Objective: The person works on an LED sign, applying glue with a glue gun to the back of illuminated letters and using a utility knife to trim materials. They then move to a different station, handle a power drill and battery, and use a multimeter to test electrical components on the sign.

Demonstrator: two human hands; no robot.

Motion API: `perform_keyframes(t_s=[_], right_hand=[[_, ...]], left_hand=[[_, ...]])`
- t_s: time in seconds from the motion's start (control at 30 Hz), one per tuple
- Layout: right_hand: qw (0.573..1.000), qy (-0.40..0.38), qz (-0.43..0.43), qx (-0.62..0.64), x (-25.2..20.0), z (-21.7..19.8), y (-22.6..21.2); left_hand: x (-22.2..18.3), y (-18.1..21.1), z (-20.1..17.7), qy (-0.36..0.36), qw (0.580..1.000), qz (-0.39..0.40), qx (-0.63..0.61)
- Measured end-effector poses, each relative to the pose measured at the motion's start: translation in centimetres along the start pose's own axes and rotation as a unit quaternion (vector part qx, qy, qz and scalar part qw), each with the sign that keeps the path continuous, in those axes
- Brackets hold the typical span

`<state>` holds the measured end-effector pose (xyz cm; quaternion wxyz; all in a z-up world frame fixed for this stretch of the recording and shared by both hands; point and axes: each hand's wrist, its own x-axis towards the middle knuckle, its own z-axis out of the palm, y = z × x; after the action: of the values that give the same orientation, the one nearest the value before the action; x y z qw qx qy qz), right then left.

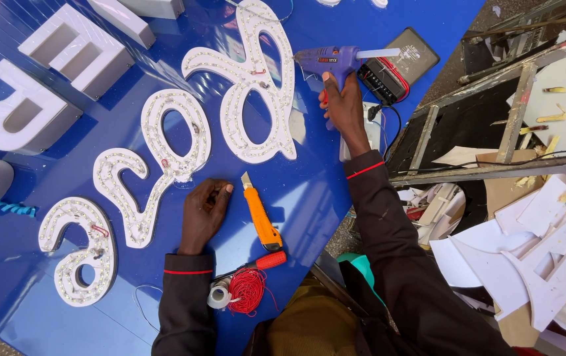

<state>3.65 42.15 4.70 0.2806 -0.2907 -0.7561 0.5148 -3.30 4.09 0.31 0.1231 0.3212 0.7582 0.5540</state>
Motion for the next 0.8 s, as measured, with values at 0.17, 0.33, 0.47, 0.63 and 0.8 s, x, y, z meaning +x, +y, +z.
perform_keyframes(t_s=[0.17,0.33,0.47,0.63,0.8], right_hand=[[1.000,0.000,0.003,-0.014,-0.3,0.0,-0.7],[1.000,-0.021,0.000,-0.013,0.2,-0.1,-0.6],[0.998,-0.046,0.031,0.024,1.1,-0.2,-1.0],[0.999,-0.031,0.008,0.037,2.5,1.2,-0.3],[0.999,-0.003,0.007,0.044,4.2,3.0,0.4]], left_hand=[[0.1,0.3,-0.1,0.003,1.000,0.002,-0.006],[0.2,0.5,0.0,0.007,1.000,0.004,-0.009],[0.1,0.4,-0.1,0.007,1.000,-0.002,0.004],[0.1,0.6,0.0,0.008,1.000,0.001,0.005],[0.3,0.4,0.0,0.007,0.999,-0.038,0.007]])
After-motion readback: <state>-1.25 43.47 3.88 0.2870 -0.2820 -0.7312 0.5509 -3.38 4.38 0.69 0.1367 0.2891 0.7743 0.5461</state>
